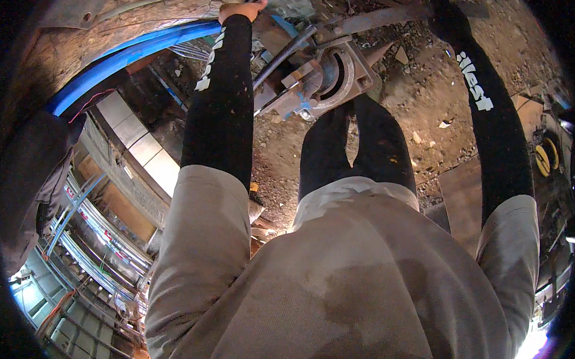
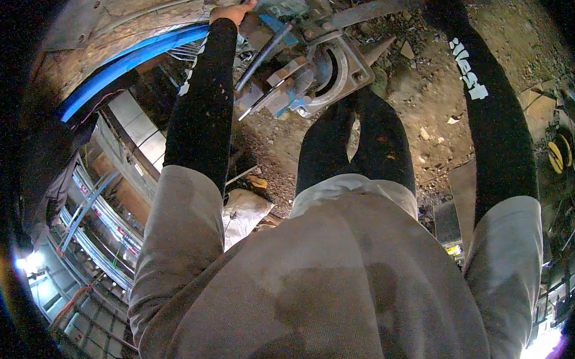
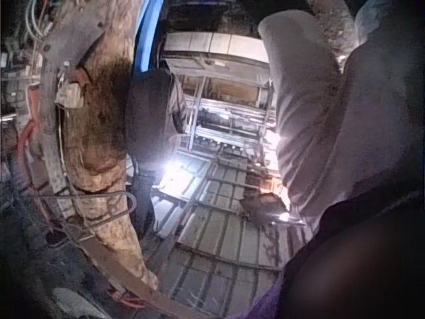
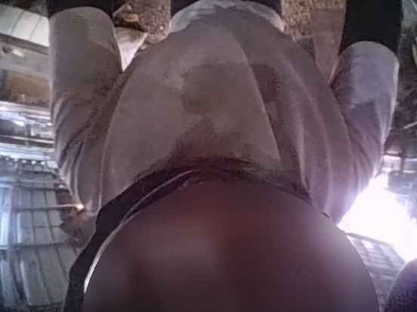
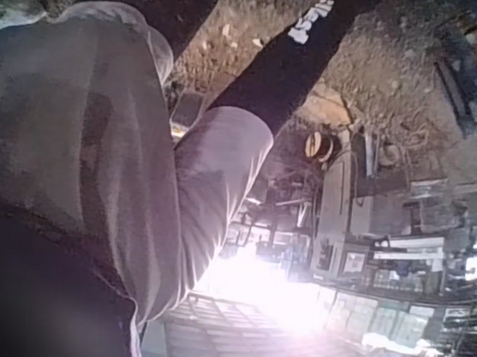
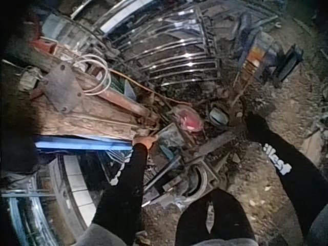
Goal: The person uses a metal bending machine to shape a metal rod, then moves to a workbench to weld the bent rod onto a metal frame using a welding torch. The person handles the metal rod, welding torch, and frame during the process.
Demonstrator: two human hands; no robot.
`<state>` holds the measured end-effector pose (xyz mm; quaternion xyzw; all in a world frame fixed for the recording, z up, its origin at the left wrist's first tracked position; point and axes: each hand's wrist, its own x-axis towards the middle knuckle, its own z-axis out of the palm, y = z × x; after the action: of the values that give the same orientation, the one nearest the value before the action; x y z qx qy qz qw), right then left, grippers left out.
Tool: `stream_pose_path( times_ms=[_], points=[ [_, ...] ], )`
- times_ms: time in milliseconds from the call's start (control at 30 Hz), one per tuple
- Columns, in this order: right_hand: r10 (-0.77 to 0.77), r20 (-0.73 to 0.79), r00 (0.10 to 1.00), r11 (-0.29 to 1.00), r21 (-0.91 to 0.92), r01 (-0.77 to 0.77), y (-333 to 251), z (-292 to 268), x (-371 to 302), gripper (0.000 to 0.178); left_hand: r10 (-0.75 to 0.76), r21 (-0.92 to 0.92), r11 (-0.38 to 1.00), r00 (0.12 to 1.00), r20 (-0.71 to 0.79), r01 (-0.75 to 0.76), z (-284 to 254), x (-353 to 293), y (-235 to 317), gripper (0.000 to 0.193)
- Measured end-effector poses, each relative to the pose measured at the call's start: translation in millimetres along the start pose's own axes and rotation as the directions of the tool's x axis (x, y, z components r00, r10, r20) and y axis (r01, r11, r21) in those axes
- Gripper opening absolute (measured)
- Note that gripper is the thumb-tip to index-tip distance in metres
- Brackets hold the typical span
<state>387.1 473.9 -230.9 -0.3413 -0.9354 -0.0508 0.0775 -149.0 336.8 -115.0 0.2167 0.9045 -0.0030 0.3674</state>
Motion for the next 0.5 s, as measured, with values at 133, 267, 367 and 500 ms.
stream_pose_path(
  times_ms=[133,267,367,500],
  points=[
    [0.057,0.109,0.992,0.998,-0.017,-0.055,5,11,-4,0.052,0.128,-0.108,0.987,0.99,0.06,-0.121,-8,-6,-13,0.035],
    [0.174,0.264,0.949,0.981,0.035,-0.19,4,15,-2,0.054,0.475,-0.729,0.669,0.838,0.268,-0.146,-17,1,-42,0.038],
    [0.217,0.228,0.949,0.975,-0.004,-0.222,-1,10,0,0.056,0.2,-0.519,0.854,0.943,0.264,-0.036,-14,12,-31,0.028],
    [0.068,0.087,0.994,0.998,-0.015,-0.067,-8,-12,7,0.057,0.16,0.374,0.909,0.982,0.098,-0.185,-10,22,0,0.049]
  ],
)
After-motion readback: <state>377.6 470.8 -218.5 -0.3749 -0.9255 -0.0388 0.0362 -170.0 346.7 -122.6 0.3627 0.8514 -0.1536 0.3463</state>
